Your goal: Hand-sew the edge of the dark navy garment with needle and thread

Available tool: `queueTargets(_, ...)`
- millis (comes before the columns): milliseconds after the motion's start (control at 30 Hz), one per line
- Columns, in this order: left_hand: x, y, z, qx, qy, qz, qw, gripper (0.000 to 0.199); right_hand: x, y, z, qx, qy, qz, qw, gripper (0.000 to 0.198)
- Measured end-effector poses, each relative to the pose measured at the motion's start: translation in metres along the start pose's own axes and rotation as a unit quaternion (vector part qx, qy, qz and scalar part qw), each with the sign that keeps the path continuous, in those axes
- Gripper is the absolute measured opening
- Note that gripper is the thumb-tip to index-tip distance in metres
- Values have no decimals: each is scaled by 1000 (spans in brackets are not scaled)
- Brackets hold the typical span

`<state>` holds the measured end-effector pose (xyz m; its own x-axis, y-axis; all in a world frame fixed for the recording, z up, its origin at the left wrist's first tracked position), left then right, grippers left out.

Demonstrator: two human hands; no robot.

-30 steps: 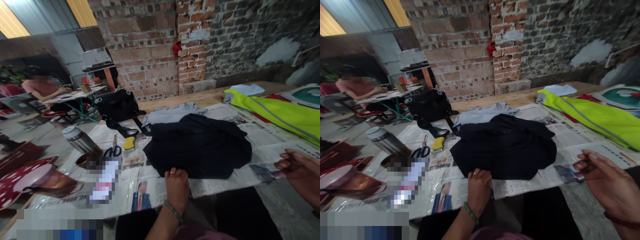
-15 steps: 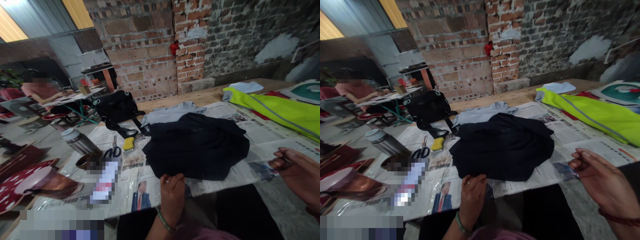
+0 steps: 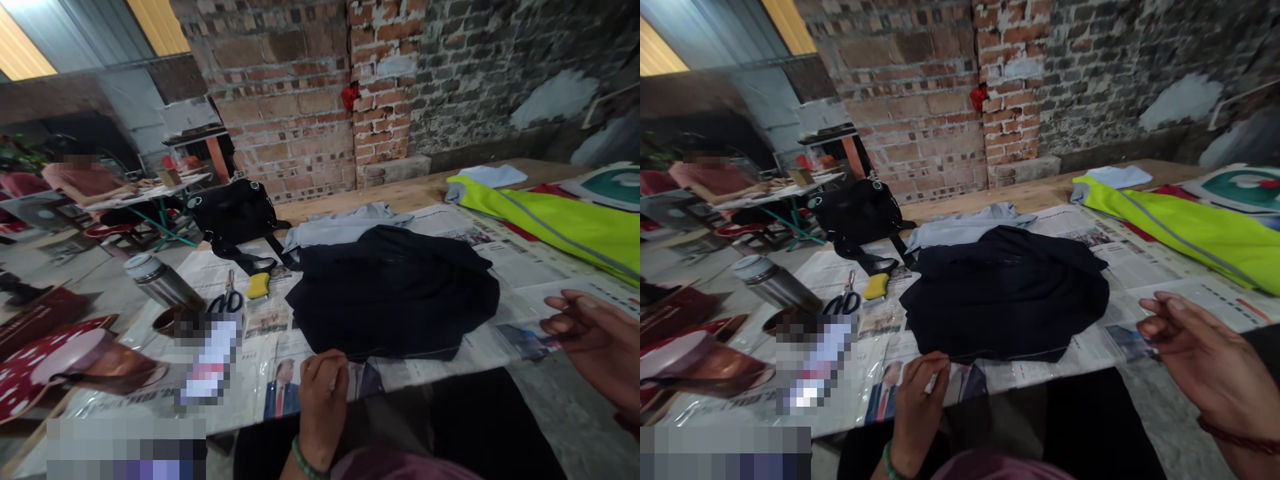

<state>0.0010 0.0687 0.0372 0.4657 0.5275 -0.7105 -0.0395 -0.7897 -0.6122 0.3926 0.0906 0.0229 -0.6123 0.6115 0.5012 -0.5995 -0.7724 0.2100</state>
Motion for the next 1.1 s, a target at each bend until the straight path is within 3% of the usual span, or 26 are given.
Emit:
queueTargets(100,0,4,11,-12,2,2,1000,16,5,-3,-5,42,-26,20,999,33)
queueTargets(233,6,9,19,-21,7,9,1000,15,7,-7,-7,36,-31,28,998,37)
queueTargets(500,13,15,23,-28,17,5,999,16,7,-5,-8,44,-76,-52,995,10)
queueTargets(1100,15,14,17,-19,3,25,999,19,7,-14,-10,48,-100,-87,990,22)
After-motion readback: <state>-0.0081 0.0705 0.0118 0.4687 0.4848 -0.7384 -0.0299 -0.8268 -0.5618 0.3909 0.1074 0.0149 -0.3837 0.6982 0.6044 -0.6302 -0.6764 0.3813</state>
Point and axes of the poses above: each hand's wrist, its own y-axis away from the middle knuckle, its own x-axis out of the palm, z = x × y, the point moved 7 cm from there along -y, towards the middle knuckle, and after that the axes turned 8 degrees about -y, right-handed, at the moved point
